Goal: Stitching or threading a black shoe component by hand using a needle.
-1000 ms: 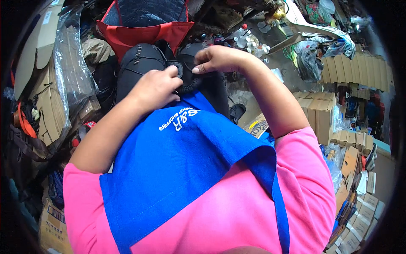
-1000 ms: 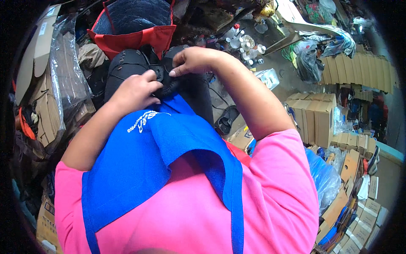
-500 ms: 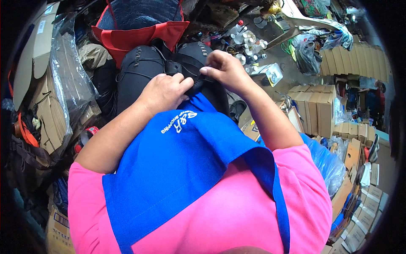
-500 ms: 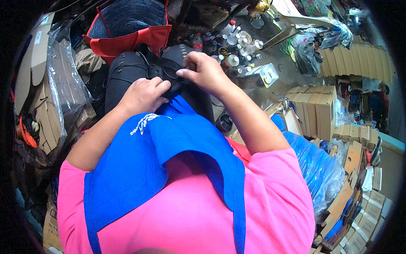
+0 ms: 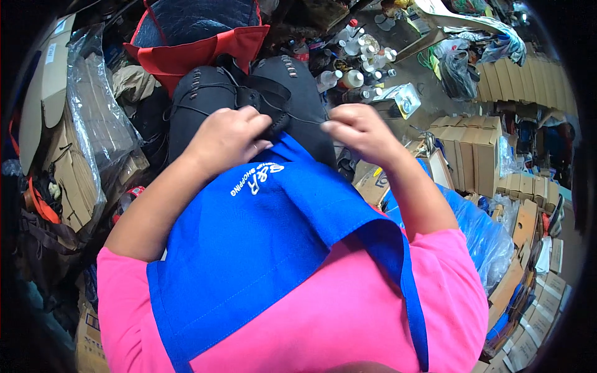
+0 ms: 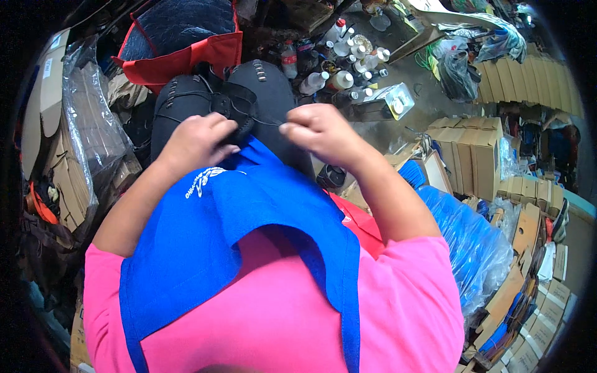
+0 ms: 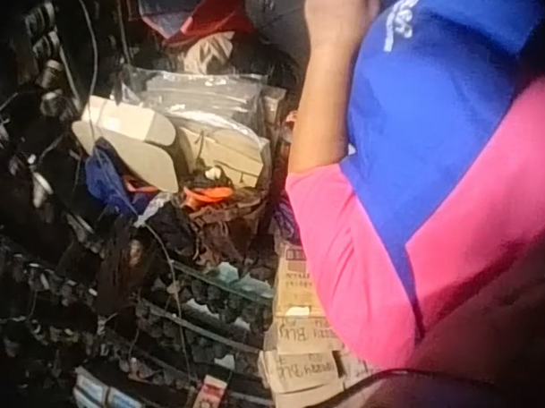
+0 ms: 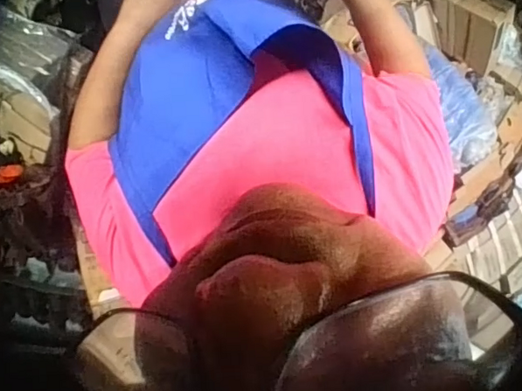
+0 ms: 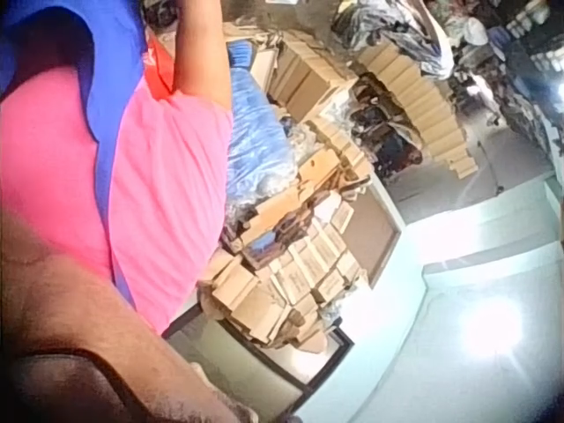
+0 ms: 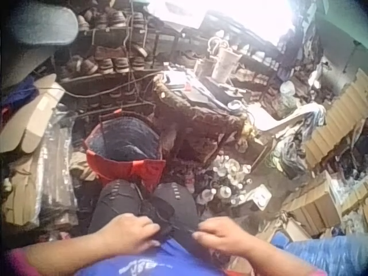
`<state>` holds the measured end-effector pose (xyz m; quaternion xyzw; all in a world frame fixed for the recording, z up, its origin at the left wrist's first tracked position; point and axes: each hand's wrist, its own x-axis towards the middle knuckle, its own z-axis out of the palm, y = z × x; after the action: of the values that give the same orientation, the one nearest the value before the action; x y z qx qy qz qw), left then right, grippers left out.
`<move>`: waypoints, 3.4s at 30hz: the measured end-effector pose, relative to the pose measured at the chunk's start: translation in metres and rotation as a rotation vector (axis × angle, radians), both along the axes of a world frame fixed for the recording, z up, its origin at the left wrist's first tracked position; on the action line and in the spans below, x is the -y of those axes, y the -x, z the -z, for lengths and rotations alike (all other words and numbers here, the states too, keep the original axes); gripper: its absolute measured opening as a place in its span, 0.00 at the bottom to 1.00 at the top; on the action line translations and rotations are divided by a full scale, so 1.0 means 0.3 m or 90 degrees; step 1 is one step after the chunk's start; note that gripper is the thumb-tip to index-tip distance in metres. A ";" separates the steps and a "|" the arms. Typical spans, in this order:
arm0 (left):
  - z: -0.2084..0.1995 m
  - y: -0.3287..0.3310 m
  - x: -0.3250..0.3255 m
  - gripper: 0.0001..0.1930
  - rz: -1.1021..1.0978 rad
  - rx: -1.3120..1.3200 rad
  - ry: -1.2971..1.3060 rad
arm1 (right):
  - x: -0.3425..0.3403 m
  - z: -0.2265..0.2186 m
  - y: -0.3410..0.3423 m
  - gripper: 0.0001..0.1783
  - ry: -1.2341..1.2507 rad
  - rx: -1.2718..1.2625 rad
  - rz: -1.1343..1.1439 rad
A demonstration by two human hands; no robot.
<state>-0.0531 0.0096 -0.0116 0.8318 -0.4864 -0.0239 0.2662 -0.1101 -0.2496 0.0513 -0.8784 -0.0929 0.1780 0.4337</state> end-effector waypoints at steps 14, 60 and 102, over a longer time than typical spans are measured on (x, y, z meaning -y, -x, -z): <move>0.053 -0.252 0.120 0.10 0.090 -0.721 0.132 | -0.055 0.044 -0.042 0.13 0.160 0.152 0.017; 0.056 -0.305 0.126 0.11 0.170 -0.603 0.066 | 0.013 0.135 -0.163 0.12 0.011 -0.031 -0.072; 0.005 -0.052 -0.017 0.10 -0.140 -0.065 0.061 | -0.086 0.186 0.039 0.21 0.207 0.243 0.039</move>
<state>-0.0376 0.0147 -0.0131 0.8640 -0.3787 -0.0137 0.3315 -0.1218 -0.2238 -0.0046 -0.9567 -0.1166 0.0082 0.2667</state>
